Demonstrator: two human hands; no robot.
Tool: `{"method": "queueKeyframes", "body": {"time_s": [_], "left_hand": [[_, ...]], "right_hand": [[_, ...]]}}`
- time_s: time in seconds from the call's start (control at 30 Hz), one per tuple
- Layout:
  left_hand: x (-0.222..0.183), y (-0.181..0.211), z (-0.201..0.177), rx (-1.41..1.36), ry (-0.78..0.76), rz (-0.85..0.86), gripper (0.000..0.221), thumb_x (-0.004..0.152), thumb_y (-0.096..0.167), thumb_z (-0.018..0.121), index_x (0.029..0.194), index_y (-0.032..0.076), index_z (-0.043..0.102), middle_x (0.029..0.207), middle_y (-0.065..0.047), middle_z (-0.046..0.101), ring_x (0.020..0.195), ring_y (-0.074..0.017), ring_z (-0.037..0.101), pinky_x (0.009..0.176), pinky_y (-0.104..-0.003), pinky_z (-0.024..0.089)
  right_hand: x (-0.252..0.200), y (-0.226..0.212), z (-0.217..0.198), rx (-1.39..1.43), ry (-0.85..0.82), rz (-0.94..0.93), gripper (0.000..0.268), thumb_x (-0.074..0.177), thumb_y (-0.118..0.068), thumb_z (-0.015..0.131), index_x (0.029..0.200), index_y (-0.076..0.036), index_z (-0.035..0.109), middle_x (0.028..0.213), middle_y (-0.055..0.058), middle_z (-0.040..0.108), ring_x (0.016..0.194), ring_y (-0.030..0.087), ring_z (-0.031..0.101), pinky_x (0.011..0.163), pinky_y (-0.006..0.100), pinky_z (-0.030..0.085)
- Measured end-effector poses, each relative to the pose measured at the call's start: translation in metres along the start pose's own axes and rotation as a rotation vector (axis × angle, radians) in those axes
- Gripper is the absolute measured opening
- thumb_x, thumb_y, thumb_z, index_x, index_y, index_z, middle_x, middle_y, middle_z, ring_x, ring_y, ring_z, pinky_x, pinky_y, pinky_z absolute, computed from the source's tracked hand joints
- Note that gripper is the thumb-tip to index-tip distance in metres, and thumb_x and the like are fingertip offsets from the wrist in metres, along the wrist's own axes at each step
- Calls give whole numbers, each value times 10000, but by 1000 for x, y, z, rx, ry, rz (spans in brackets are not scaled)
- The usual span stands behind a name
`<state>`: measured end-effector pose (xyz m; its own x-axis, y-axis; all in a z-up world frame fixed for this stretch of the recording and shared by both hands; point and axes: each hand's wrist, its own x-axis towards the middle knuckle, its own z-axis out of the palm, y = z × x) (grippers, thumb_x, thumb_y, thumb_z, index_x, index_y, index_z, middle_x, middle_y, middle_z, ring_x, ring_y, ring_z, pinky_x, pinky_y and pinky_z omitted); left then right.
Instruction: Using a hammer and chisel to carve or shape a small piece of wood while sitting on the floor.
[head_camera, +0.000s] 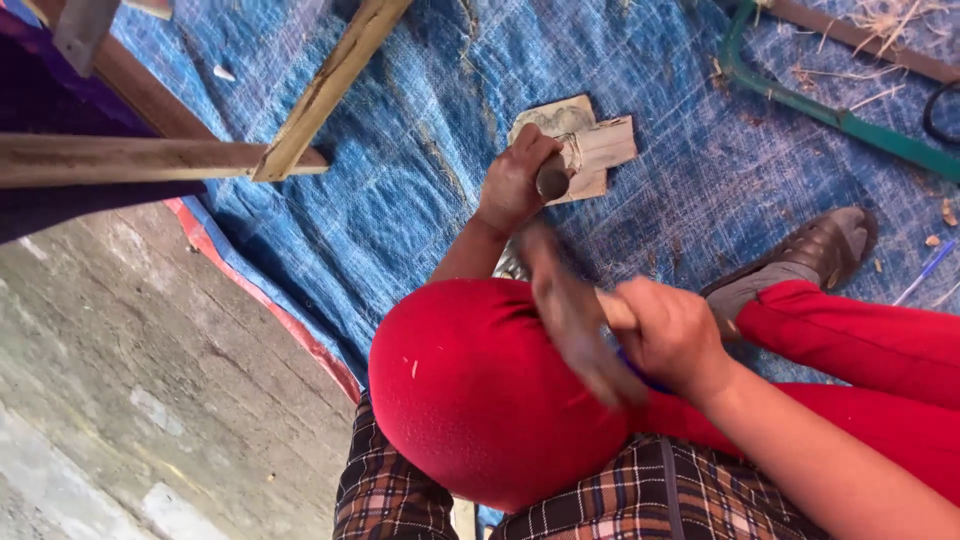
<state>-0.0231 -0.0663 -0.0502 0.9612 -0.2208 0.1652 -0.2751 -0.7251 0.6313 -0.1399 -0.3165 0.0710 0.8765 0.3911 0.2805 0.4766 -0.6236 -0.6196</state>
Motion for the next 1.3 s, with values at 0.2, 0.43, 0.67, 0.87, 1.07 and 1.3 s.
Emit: {"method": "queueKeyframes", "body": {"time_s": [0.2, 0.43, 0.67, 0.87, 1.07, 1.3], "left_hand": [[7, -8, -9, -92, -38, -76, 351, 833, 424, 828, 1104, 261, 676, 964, 19, 599, 801, -418, 718, 722, -511, 602], [5, -2, -8, 2, 19, 5, 351, 803, 358, 865, 1073, 239, 675, 953, -10, 584, 733, -420, 715, 685, -495, 619], [-5, -4, -2, 6, -14, -22, 349, 823, 369, 839, 1116, 272, 677, 986, 11, 572, 748, -399, 721, 687, -494, 617], [-21, -18, 17, 209, 18, 70, 402, 840, 473, 809, 1153, 260, 673, 956, -9, 577, 637, -388, 706, 645, -489, 631], [-36, 10, 14, 538, 153, 280, 243, 970, 405, 713, 1181, 286, 698, 937, -9, 548, 508, -267, 631, 491, -394, 570], [-45, -14, 36, 576, 149, 266, 137, 1020, 377, 608, 1117, 299, 667, 885, 40, 488, 526, -226, 616, 503, -349, 560]], "right_hand": [[20, -11, -14, 20, -140, 213, 192, 977, -370, 581, 998, -181, 608, 655, 97, 582, 637, 361, 670, 566, 479, 559], [21, -8, 2, -16, -133, 111, 237, 980, -390, 544, 1018, -162, 600, 747, 74, 602, 648, 332, 662, 602, 473, 553], [30, -32, -21, 59, -133, 31, 150, 919, -321, 590, 985, -188, 602, 711, 31, 549, 624, 313, 656, 551, 441, 559], [4, 3, 8, -35, -274, 256, 236, 950, -370, 586, 1012, -144, 563, 707, 122, 600, 617, 426, 651, 565, 572, 538], [-6, -22, -19, 39, -204, -2, 205, 895, -388, 600, 1000, -212, 599, 741, 19, 557, 646, 292, 660, 566, 436, 565], [-33, 8, 3, -2, -337, 200, 254, 970, -397, 574, 1010, -146, 570, 707, 121, 593, 654, 403, 664, 577, 543, 542]]}}
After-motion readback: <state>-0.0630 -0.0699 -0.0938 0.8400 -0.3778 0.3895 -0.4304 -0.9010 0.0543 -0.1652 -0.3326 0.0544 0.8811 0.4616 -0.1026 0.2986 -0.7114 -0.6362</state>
